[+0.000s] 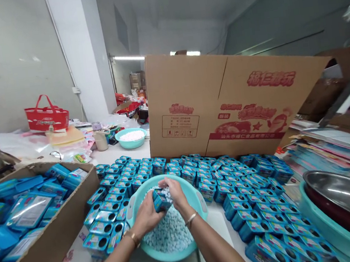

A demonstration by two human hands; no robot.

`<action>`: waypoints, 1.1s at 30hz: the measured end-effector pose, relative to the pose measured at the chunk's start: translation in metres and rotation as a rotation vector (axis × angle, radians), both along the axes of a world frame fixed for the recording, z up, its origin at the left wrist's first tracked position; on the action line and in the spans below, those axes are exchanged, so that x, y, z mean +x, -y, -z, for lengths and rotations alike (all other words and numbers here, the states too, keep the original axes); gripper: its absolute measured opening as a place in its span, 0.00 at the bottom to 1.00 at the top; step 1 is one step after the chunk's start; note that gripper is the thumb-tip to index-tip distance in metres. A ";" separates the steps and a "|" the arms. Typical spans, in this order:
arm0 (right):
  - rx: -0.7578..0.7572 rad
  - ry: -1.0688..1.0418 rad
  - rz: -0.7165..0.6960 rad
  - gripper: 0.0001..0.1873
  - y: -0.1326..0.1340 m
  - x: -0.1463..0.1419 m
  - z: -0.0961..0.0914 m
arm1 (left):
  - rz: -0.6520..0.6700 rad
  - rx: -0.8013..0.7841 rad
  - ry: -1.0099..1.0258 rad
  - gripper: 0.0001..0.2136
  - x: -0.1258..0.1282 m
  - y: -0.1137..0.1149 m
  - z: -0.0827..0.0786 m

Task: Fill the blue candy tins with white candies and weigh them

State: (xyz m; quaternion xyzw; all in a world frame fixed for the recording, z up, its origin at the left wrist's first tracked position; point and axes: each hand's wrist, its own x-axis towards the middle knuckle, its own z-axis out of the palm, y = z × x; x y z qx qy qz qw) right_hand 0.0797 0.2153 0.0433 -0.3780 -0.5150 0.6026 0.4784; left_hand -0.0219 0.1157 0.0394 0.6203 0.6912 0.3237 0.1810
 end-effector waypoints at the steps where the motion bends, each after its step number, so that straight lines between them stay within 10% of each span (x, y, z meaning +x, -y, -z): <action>1: 0.007 0.014 -0.008 0.24 0.001 0.000 0.000 | 0.011 -0.004 0.003 0.31 -0.001 0.000 0.000; 13: 0.194 0.283 -0.246 0.16 -0.044 0.013 0.042 | -0.034 -0.253 -0.254 0.30 -0.009 0.028 -0.007; 22: 0.091 0.276 -0.347 0.16 -0.051 -0.008 0.082 | -0.187 -0.432 -0.388 0.24 0.001 -0.008 0.002; 33: -0.131 0.002 -0.178 0.17 -0.027 0.000 0.028 | -0.191 -0.130 -0.173 0.32 0.009 0.001 0.008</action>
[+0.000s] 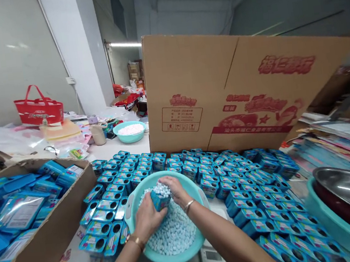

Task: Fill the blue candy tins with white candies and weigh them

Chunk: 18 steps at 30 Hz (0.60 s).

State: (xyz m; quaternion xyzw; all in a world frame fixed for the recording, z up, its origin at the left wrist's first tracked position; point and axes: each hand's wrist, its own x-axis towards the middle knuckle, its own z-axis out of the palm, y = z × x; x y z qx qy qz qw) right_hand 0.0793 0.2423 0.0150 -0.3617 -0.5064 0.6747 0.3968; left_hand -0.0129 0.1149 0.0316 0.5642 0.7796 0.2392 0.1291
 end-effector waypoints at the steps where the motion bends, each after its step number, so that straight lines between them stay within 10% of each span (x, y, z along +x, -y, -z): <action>1: -0.005 -0.009 0.018 0.17 0.001 0.002 -0.006 | 0.003 0.028 0.019 0.32 0.001 -0.001 0.000; 18: 0.043 -0.050 0.087 0.08 0.025 0.006 -0.041 | -0.011 0.132 0.032 0.31 0.002 0.007 -0.017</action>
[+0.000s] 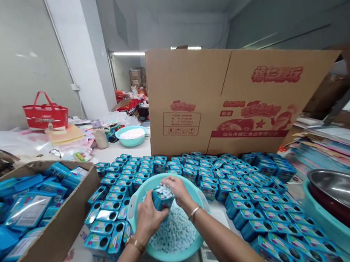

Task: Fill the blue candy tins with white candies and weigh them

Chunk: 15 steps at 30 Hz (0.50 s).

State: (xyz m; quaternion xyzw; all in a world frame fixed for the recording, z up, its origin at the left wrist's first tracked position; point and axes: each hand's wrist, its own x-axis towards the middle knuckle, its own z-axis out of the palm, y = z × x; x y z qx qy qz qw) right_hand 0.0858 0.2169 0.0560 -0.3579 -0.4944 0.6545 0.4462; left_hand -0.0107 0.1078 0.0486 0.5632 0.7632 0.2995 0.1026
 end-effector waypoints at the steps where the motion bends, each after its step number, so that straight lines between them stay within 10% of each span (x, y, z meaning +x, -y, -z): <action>1: 0.000 -0.007 0.005 0.08 0.001 0.000 -0.001 | 0.011 0.005 0.005 0.31 -0.001 0.000 0.000; 15: 0.044 -0.013 0.116 0.12 0.008 0.002 0.006 | 0.100 0.056 0.126 0.33 -0.005 -0.003 0.007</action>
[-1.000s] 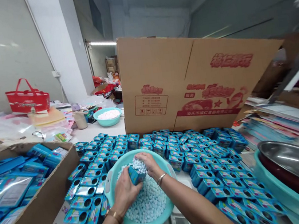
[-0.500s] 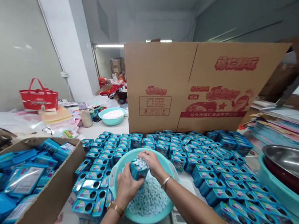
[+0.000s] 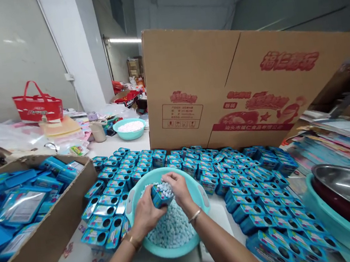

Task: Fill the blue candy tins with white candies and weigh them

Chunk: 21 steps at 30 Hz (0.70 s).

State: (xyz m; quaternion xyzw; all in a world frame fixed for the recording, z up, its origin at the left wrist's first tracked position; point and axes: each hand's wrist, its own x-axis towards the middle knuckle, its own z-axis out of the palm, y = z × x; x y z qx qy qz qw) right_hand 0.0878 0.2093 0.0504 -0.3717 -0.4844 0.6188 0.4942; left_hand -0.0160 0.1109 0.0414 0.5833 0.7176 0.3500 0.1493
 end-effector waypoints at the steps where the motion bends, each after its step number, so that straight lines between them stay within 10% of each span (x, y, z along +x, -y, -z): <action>1: 0.006 0.003 0.002 0.13 0.000 0.001 0.001 | 0.005 0.000 0.002 0.33 0.000 -0.001 0.000; 21: -0.127 -0.131 -0.073 0.18 0.004 0.014 -0.005 | 0.110 -0.014 0.355 0.35 -0.009 0.002 0.014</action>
